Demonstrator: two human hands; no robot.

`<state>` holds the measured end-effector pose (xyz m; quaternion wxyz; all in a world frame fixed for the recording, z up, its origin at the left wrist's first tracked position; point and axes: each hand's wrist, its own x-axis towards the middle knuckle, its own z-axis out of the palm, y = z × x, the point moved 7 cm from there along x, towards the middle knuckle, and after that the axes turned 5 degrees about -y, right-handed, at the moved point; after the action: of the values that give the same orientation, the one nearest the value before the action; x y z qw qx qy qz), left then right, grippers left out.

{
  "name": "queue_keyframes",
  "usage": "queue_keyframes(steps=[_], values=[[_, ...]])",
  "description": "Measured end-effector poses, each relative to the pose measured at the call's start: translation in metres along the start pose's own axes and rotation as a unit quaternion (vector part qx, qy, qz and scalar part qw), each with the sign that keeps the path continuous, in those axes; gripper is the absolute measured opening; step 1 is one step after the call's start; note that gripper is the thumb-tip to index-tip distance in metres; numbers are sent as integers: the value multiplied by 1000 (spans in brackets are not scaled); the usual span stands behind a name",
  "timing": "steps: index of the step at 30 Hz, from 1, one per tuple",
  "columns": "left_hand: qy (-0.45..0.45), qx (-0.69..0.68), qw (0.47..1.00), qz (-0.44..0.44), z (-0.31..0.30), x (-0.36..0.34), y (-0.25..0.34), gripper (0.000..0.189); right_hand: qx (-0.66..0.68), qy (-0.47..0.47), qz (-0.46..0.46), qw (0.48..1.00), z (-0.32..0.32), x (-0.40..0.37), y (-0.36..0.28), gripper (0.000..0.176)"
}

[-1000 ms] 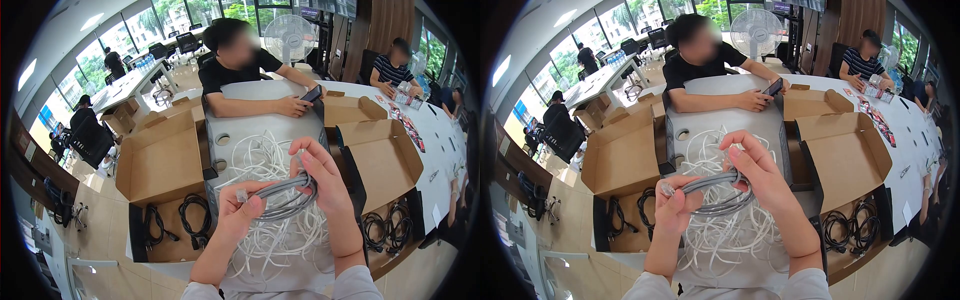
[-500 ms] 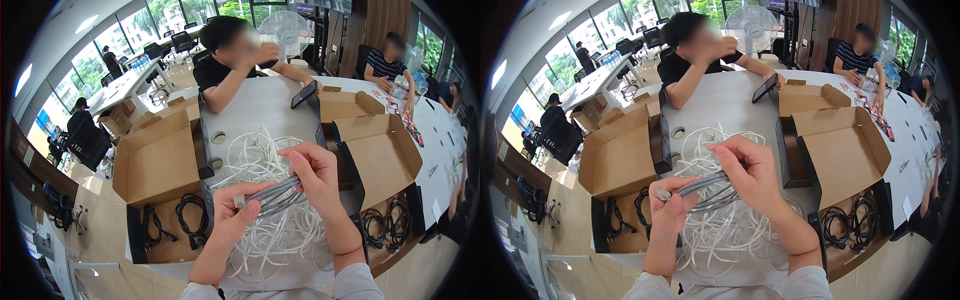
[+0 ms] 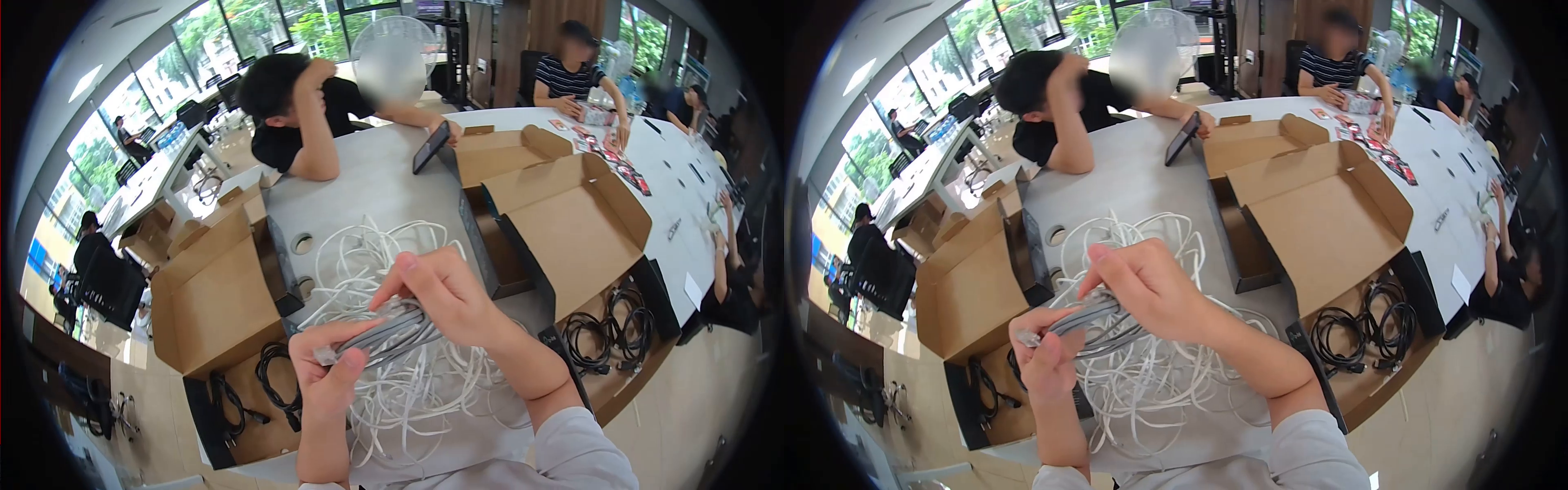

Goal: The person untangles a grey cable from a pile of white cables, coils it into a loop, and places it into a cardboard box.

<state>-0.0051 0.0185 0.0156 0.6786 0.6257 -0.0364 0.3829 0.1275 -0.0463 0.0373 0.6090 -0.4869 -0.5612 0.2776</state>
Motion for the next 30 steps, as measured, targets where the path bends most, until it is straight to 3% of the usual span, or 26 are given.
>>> queue_keyframes(steps=[11, 21, 30], values=[[44, 42, 998, -8, -4, -5, -7, 36, -33, 11, -56, 998, -2, 2, -8, 36], [-32, -41, 997, -56, 14, 2, -12, 45, -57, 50, -63, 995, -9, 2, -7, 30], [-40, -58, 995, -66, 13, 1, -18, 46, -81, 43, -55, 994, -11, 2, -8, 31]])
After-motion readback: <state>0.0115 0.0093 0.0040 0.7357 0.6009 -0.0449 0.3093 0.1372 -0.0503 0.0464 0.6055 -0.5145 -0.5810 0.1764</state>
